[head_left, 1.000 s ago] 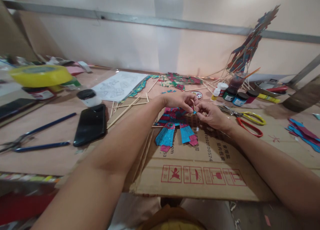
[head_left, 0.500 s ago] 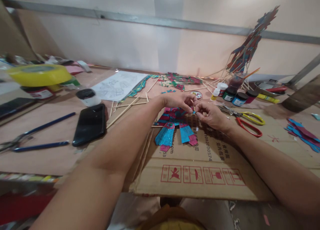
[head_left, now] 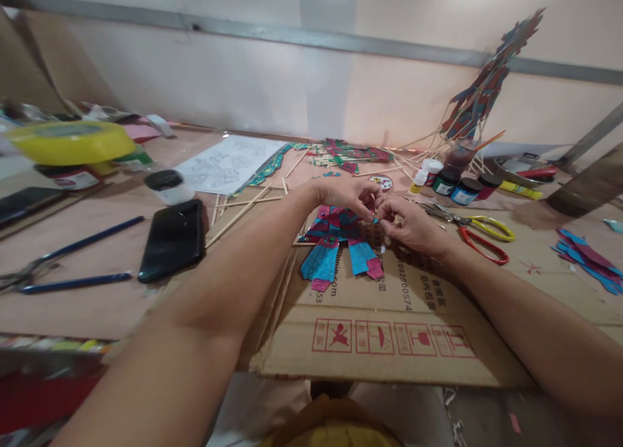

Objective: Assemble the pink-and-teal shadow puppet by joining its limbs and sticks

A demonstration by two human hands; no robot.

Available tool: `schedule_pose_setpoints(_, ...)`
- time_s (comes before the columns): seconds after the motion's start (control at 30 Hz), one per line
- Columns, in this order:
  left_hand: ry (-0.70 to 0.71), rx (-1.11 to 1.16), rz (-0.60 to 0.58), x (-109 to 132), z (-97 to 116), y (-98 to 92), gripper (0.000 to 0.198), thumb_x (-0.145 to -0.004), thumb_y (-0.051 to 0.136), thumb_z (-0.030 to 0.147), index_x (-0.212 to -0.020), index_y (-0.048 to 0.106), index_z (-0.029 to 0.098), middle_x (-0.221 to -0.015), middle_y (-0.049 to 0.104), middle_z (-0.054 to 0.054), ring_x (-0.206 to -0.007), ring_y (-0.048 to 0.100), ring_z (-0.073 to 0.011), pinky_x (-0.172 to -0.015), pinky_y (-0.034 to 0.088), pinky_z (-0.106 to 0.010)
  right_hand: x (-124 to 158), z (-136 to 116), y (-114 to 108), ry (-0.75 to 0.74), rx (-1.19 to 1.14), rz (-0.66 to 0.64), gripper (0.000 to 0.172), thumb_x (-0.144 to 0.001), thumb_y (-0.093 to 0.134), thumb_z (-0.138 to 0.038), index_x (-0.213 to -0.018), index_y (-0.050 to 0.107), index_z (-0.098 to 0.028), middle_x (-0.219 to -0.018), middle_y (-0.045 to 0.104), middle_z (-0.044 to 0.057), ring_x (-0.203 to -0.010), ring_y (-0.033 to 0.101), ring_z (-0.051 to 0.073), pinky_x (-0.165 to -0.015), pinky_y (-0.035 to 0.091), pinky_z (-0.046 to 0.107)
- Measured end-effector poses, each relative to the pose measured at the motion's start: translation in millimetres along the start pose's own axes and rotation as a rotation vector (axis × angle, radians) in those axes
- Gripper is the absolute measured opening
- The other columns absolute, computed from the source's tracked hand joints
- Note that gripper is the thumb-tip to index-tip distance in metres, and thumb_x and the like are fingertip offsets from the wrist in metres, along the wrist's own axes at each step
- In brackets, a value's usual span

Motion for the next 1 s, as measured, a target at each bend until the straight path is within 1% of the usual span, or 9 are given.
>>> schedule_pose_setpoints(0.13, 0.017, -0.123, -0.015, -3, 0, 0.5, 0.027, -0.068, 0.071, 0.028, -0.091, 0.064, 0.018, -0.086, 0.065, 0.0, -0.081, 0.058, -0.0146, -0.073, 0.042, -0.025, 0, -7, 2, -0.09, 0.108, 0.008, 0.011, -0.074, 0.051, -0.01, -0.076, 0.053, -0.021, -0.085, 0.061, 0.006, -0.08, 0.053, 0.018, -0.074, 0.043, 0.032)
schedule_pose_setpoints(0.23, 0.032, -0.141, -0.044, -4, 2, 2.9, 0.023, -0.068, 0.07, 0.028, -0.088, 0.067, 0.019, -0.084, 0.067, 0.0, -0.08, 0.058, -0.0144, -0.074, 0.041, -0.024, 0, -11, 1, -0.108, 0.174, 0.017, 0.011, -0.075, 0.051, -0.01, -0.073, 0.052, -0.021, -0.084, 0.061, 0.007, -0.082, 0.053, 0.02, -0.077, 0.042, 0.034)
schedule_pose_setpoints(0.3, 0.025, -0.115, -0.063, -4, 1, 4.3, 0.02, -0.067, 0.07, 0.028, -0.086, 0.07, 0.02, -0.082, 0.068, 0.001, -0.077, 0.058, -0.0139, -0.074, 0.041, -0.024, 0, -11, 1, -0.073, 0.166, 0.021, 0.011, -0.075, 0.05, -0.011, -0.072, 0.051, -0.022, -0.081, 0.061, 0.005, -0.079, 0.053, 0.019, -0.074, 0.041, 0.033)
schedule_pose_setpoints(0.4, 0.021, -0.078, -0.084, -2, 1, 5.2, 0.017, -0.069, 0.068, 0.029, -0.084, 0.072, 0.021, -0.08, 0.069, 0.001, -0.073, 0.057, -0.0129, -0.074, 0.041, -0.025, 0, -5, 0, 0.018, 0.116, 0.041, 0.012, -0.075, 0.05, -0.01, -0.071, 0.05, -0.022, -0.077, 0.06, 0.003, -0.072, 0.05, 0.016, -0.068, 0.039, 0.03)
schedule_pose_setpoints(0.47, 0.027, -0.064, -0.086, -1, 1, 5.1, 0.017, -0.071, 0.066, 0.028, -0.084, 0.072, 0.02, -0.08, 0.068, 0.0, -0.073, 0.056, -0.0128, -0.074, 0.041, -0.026, 0, -2, 0, 0.046, 0.079, 0.052, 0.013, -0.075, 0.049, -0.009, -0.072, 0.05, -0.021, -0.078, 0.06, 0.002, -0.071, 0.05, 0.016, -0.067, 0.039, 0.029)
schedule_pose_setpoints(0.67, 0.005, -0.042, -0.041, 0, 3, 2.3, 0.015, -0.067, 0.067, 0.026, -0.08, 0.071, 0.018, -0.076, 0.066, 0.0, -0.07, 0.055, -0.0126, -0.072, 0.041, -0.027, 1, 5, 0, 0.112, -0.04, 0.097, 0.011, -0.074, 0.049, -0.01, -0.072, 0.049, -0.021, -0.075, 0.058, 0.001, -0.072, 0.05, 0.016, -0.066, 0.039, 0.029)
schedule_pose_setpoints(0.77, -0.014, -0.053, -0.014, 0, 4, 0.2, 0.014, -0.068, 0.065, 0.026, -0.078, 0.07, 0.018, -0.072, 0.064, 0.001, -0.067, 0.054, -0.0114, -0.069, 0.04, -0.025, 3, 7, 0, 0.158, -0.078, 0.131, 0.009, -0.074, 0.049, -0.013, -0.071, 0.047, -0.021, -0.076, 0.056, 0.002, -0.072, 0.049, 0.016, -0.067, 0.039, 0.03)
schedule_pose_setpoints(0.9, -0.039, -0.079, 0.014, 0, 4, -2.9, 0.018, -0.07, 0.065, 0.029, -0.082, 0.07, 0.016, -0.071, 0.064, 0.001, -0.067, 0.055, -0.011, -0.067, 0.041, -0.024, 6, 10, 0, 0.255, -0.144, 0.176, 0.004, -0.078, 0.048, -0.019, -0.075, 0.049, -0.021, -0.075, 0.054, 0.001, -0.069, 0.046, 0.015, -0.066, 0.038, 0.03)
schedule_pose_setpoints(1.0, -0.062, -0.085, 0.04, 0, 3, -5.1, 0.022, -0.07, 0.065, 0.03, -0.086, 0.07, 0.015, -0.074, 0.065, 0.001, -0.069, 0.056, -0.011, -0.067, 0.041, -0.023, 7, 10, 2, 0.302, -0.187, 0.183, 0.006, -0.081, 0.048, -0.023, -0.075, 0.049, -0.02, -0.078, 0.055, 0.002, -0.07, 0.046, 0.015, -0.067, 0.039, 0.031)
Point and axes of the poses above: each hand's wrist, its own x-axis away from the middle knuckle, its own y-axis out of the palm, z = x × y, the point moved 8 cm from there along -x, towards the middle knuckle
